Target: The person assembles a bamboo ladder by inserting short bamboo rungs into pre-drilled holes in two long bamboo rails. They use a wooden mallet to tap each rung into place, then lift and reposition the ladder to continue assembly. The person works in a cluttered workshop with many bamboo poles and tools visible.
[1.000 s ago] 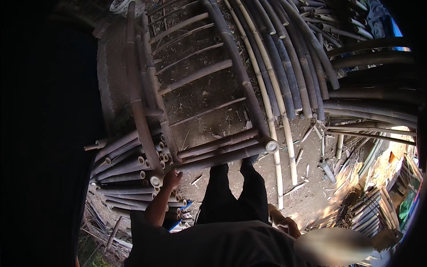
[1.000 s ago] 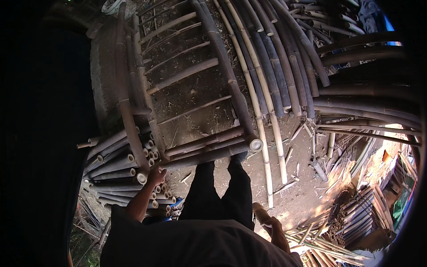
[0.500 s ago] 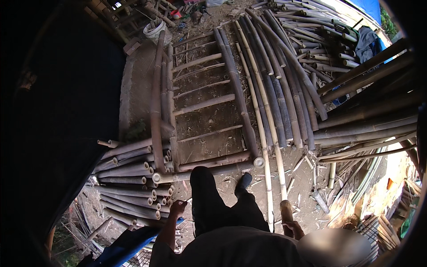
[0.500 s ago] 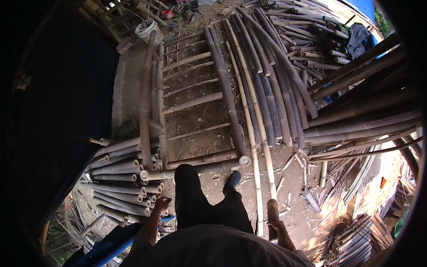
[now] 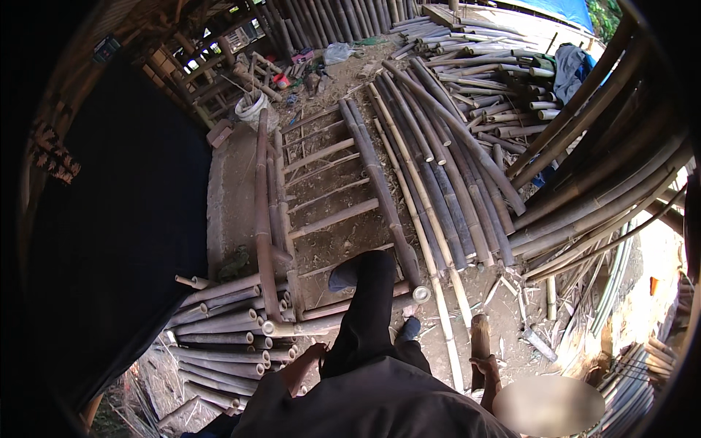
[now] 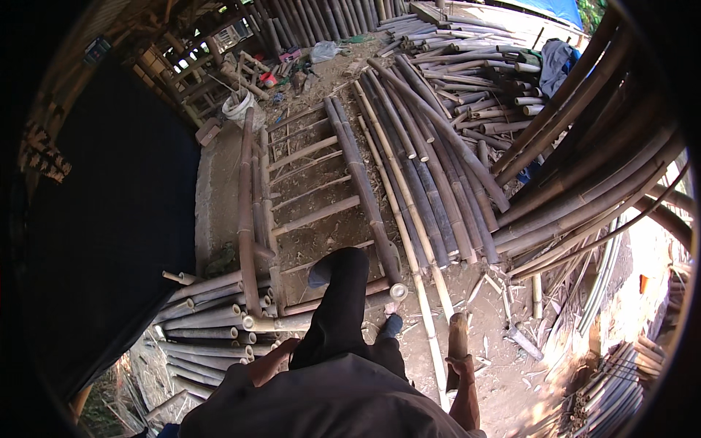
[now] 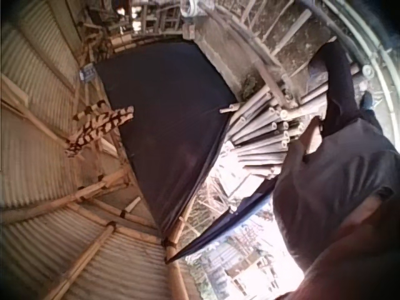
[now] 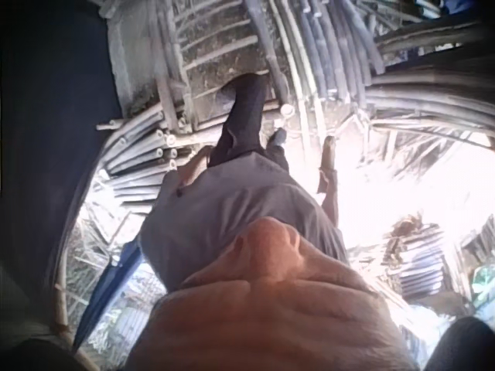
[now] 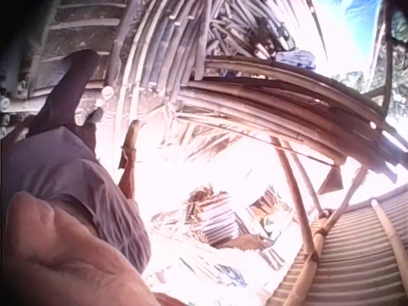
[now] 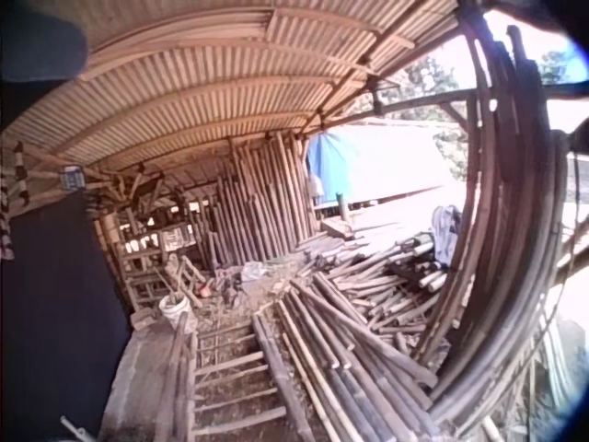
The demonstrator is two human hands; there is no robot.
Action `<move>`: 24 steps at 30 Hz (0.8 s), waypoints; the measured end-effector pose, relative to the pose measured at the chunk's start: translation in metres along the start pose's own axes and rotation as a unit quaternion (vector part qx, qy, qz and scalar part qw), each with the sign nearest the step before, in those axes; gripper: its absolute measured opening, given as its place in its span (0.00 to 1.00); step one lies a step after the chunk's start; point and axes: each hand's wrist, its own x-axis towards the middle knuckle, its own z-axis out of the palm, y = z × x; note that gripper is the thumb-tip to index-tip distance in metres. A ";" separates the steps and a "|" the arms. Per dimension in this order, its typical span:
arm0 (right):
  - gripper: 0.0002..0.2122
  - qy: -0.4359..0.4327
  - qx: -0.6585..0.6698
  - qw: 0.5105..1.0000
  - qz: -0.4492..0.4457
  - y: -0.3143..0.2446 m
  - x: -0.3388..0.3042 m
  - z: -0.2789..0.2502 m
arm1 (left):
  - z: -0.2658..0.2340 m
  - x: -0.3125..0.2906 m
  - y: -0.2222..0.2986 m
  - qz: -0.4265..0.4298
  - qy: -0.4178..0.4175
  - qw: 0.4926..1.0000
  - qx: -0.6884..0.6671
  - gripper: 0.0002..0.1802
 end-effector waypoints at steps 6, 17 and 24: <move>0.48 -0.014 -0.017 0.998 0.055 -0.032 0.002 0.027 | -0.067 0.073 0.184 0.112 -0.119 0.914 0.371 0.26; 0.49 0.022 -0.048 0.994 0.091 -0.231 -0.017 -0.021 | -0.215 0.155 0.306 0.141 -0.019 0.983 0.119 0.17; 0.49 0.012 -0.081 0.995 0.049 -0.371 0.015 -0.020 | -0.328 0.219 0.297 0.048 0.045 0.992 0.109 0.24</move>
